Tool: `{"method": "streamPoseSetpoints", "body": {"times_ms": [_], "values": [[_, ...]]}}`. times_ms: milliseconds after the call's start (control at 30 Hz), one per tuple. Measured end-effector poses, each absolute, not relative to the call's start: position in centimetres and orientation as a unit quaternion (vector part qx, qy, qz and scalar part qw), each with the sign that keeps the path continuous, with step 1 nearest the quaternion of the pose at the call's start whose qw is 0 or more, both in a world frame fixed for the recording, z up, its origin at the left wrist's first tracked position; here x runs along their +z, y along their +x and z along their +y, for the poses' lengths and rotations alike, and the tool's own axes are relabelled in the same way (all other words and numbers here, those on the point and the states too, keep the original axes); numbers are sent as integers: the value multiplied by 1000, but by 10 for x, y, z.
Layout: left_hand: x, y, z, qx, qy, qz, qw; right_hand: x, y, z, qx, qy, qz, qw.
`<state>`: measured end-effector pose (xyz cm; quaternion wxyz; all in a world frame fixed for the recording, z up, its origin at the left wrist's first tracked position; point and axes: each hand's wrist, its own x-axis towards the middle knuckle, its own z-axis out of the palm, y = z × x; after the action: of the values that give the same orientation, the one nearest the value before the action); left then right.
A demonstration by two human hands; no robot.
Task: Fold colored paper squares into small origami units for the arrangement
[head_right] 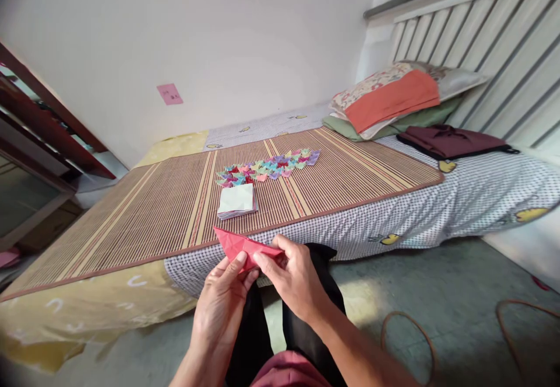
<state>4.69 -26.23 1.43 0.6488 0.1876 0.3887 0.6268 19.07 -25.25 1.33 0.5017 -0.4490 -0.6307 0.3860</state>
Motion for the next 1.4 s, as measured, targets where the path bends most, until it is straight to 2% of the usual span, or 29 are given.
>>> {"method": "streamPoseSetpoints", "body": {"times_ms": [367,500,700,1100,1233,1400], "values": [[2,42,-261,632,199,386,642,8,201,-248,338,-452,-633,530],[6,41,-263,626,310,407,589,16,217,-243,333,-462,-620,540],[4,42,-267,565,478,428,519,29,208,-246,356,-426,-685,472],[5,42,-276,579,460,454,497,22,210,-243,335,-458,-638,520],[9,37,-271,600,401,446,529,27,217,-243,275,-481,-628,547],[17,44,-269,562,342,398,639,30,204,-253,259,-458,-657,540]]}}
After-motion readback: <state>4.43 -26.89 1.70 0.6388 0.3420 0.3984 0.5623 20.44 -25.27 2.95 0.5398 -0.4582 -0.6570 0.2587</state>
